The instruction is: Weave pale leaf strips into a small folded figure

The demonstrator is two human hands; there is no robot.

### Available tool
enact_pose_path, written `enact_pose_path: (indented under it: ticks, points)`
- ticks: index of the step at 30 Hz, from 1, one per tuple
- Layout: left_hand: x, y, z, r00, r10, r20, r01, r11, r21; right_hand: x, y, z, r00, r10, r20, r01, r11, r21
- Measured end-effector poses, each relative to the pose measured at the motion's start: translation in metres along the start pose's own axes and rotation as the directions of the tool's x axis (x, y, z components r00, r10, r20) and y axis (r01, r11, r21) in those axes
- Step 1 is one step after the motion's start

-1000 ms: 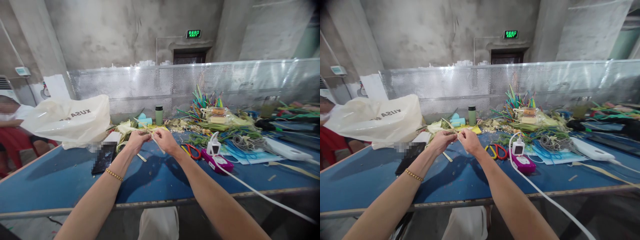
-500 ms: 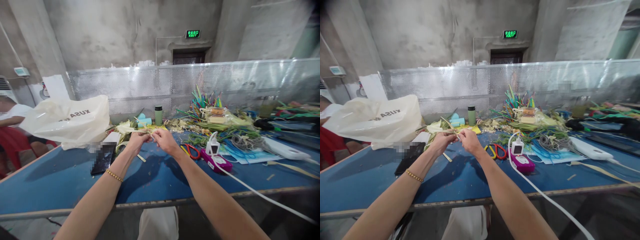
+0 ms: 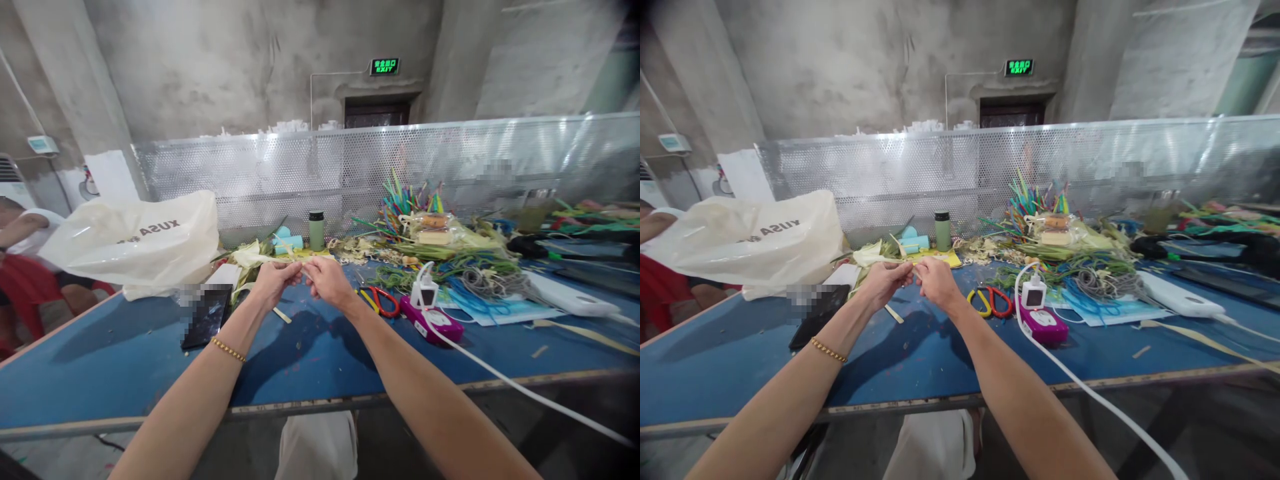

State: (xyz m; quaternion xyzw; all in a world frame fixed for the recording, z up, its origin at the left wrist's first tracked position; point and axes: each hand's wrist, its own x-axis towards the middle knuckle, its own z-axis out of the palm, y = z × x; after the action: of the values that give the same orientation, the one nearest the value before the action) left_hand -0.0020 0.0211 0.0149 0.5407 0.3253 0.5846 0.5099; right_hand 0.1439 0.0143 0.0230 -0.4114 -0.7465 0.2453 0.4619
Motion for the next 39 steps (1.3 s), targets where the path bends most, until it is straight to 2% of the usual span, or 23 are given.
enact_pose_path:
  ticks: [3,5,11,14,19,21,25,27,32,35,39]
  points:
    - [0.001,0.001,-0.001,1.000,0.002,0.014,-0.003,0.999,0.034,0.001,0.001,0.001,0.997,0.071,-0.006,-0.070,0.996,0.049]
    - [0.001,0.001,-0.002,1.000,0.005,0.021,-0.007,0.997,0.076,0.000,0.001,0.000,0.998,0.061,0.001,-0.061,0.998,0.033]
    - [0.000,0.004,-0.002,0.998,0.064,0.025,-0.067,0.986,0.155,0.000,0.004,-0.002,0.985,-0.171,-0.014,0.171,0.985,-0.005]
    - [-0.002,0.005,0.001,0.995,0.072,0.074,-0.077,0.994,0.075,0.001,0.003,-0.002,0.988,-0.157,-0.013,0.157,0.987,0.043]
    - [-0.003,0.008,0.005,0.990,0.013,0.141,0.013,0.983,-0.181,-0.002,-0.005,-0.003,0.999,-0.016,0.052,0.002,0.963,0.270]
    - [-0.003,0.009,0.005,0.992,-0.010,0.125,0.037,0.975,-0.221,-0.003,-0.006,-0.003,0.999,-0.031,0.039,0.020,0.968,0.251]
    - [0.000,0.008,0.001,0.997,-0.070,0.024,0.074,0.959,-0.275,-0.001,-0.001,-0.002,0.983,-0.179,0.043,0.177,0.983,0.055]
    - [0.001,0.008,-0.002,0.993,-0.114,-0.002,0.108,0.951,-0.290,0.000,0.000,-0.002,0.971,-0.231,0.069,0.230,0.973,0.022]
    - [0.006,0.008,-0.006,0.976,-0.218,-0.029,0.201,0.938,-0.282,-0.003,-0.009,-0.006,0.952,-0.257,0.169,0.244,0.965,0.093]
    - [0.009,0.008,-0.009,0.973,-0.219,-0.068,0.196,0.949,-0.246,-0.009,-0.018,-0.009,0.923,-0.244,0.297,0.213,0.968,0.134]
    - [0.012,0.006,-0.014,0.971,-0.213,-0.105,0.186,0.957,-0.223,-0.016,-0.024,-0.012,0.894,-0.260,0.365,0.215,0.963,0.161]
